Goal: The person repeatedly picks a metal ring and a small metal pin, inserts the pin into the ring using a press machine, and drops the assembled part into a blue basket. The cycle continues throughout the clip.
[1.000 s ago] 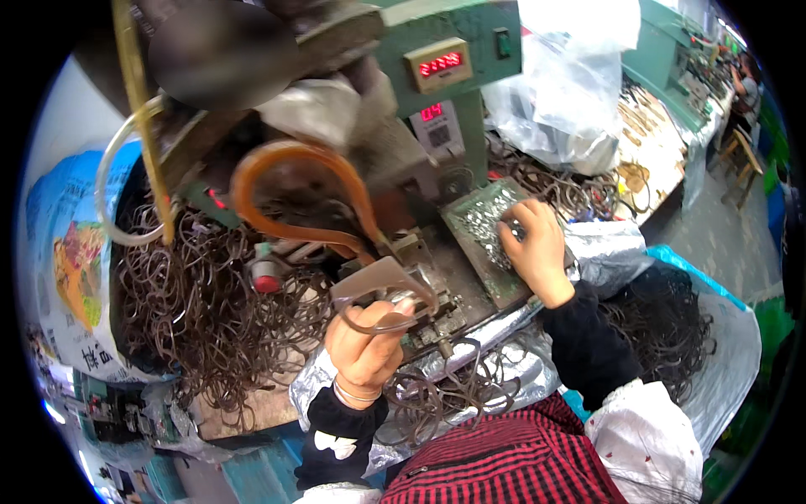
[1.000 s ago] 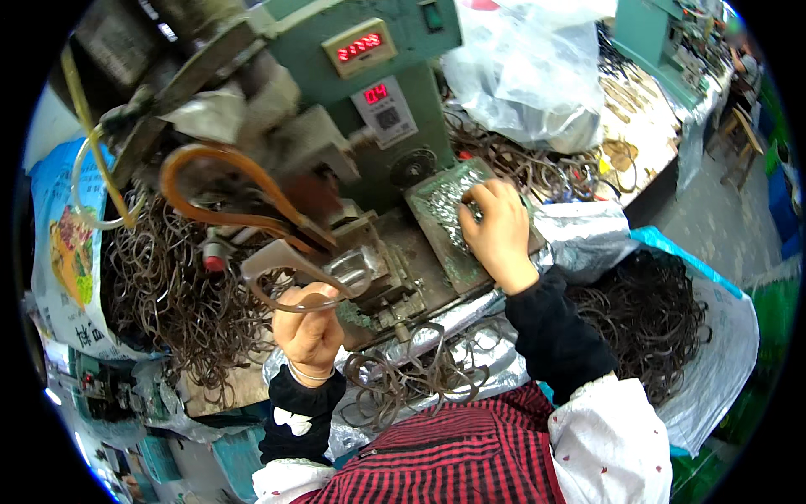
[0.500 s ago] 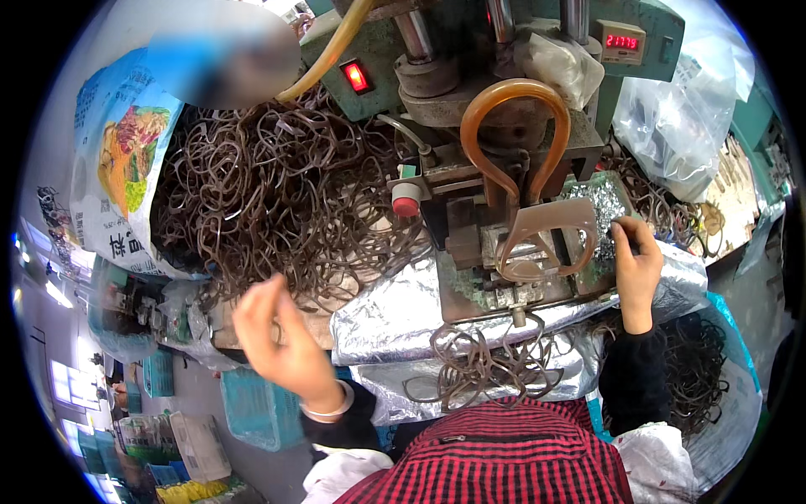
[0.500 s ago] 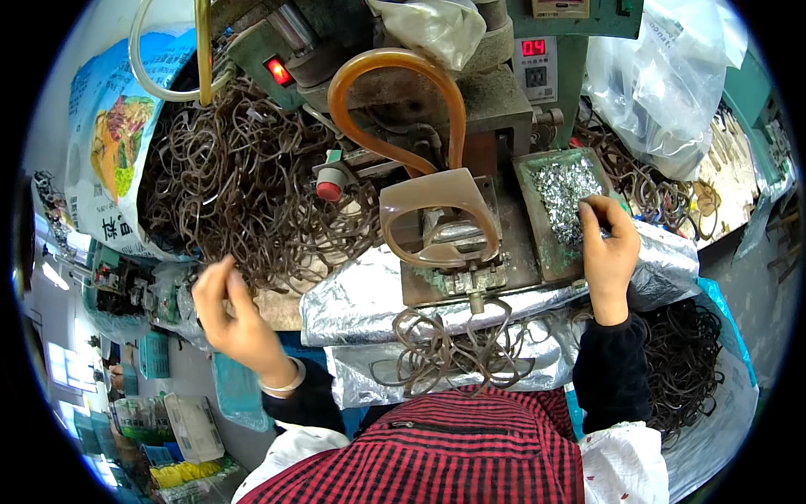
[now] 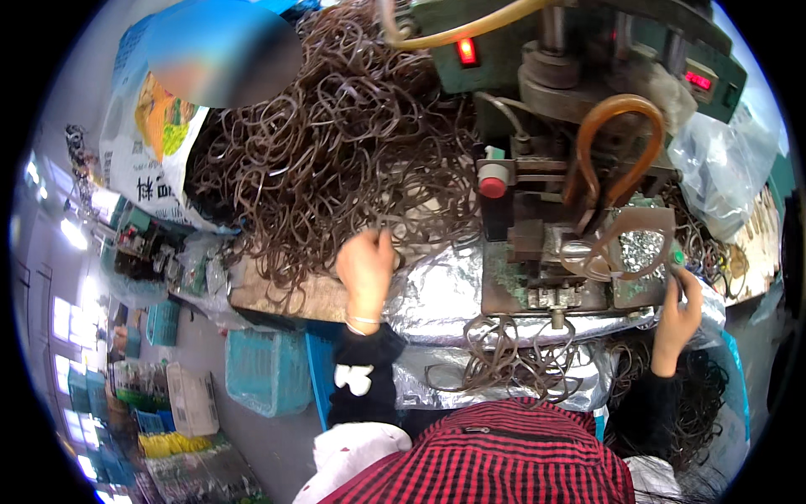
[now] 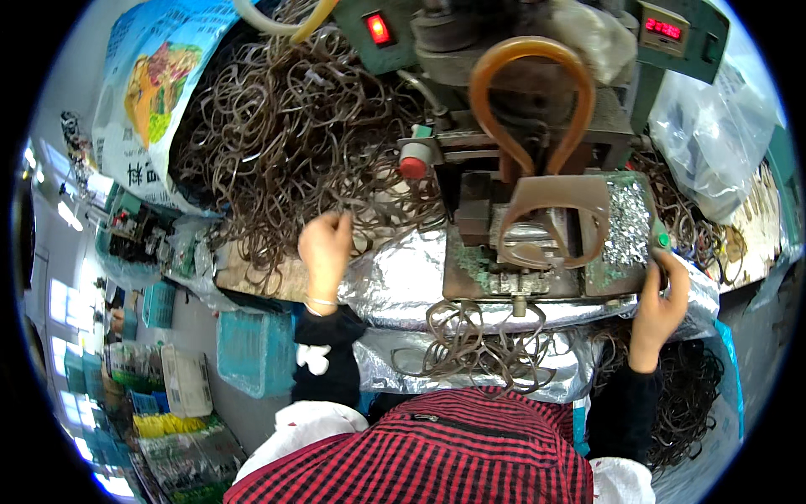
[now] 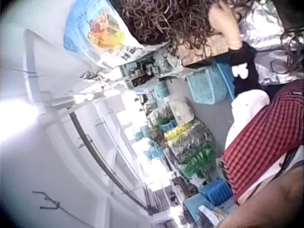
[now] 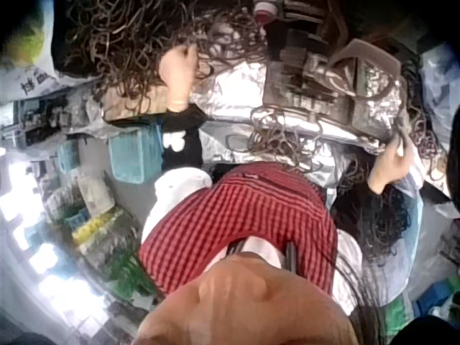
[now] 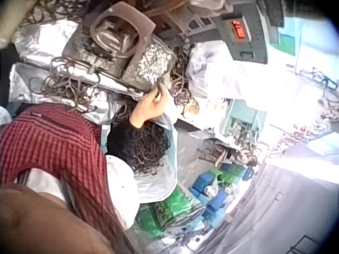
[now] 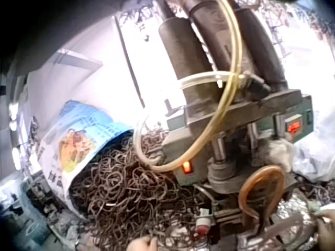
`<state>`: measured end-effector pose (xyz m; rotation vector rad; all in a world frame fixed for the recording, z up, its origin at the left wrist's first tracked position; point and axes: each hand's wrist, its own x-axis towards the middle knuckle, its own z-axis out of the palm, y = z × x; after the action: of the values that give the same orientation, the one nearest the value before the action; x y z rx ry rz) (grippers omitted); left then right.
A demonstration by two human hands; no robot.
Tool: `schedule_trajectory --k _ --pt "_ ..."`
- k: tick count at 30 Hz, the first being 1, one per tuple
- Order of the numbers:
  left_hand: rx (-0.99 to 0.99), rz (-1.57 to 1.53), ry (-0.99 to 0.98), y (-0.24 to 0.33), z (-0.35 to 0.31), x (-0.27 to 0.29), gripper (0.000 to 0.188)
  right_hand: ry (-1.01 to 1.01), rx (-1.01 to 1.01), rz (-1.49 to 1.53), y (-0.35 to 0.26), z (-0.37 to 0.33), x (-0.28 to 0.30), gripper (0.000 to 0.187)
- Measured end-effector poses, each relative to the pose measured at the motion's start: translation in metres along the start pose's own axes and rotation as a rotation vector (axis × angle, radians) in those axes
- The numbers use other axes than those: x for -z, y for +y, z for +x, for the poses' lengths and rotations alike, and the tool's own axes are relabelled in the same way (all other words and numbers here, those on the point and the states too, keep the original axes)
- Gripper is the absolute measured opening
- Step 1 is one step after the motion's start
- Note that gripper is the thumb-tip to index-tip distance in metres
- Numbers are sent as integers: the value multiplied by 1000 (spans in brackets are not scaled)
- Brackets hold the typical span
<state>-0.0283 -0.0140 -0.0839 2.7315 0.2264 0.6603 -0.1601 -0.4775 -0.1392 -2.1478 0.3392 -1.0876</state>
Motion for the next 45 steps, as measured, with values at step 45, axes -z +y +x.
schedule_trajectory --k 45 --pt "-1160 -743 303 167 -50 13 52 -129 160 -369 -42 35 -46 19"
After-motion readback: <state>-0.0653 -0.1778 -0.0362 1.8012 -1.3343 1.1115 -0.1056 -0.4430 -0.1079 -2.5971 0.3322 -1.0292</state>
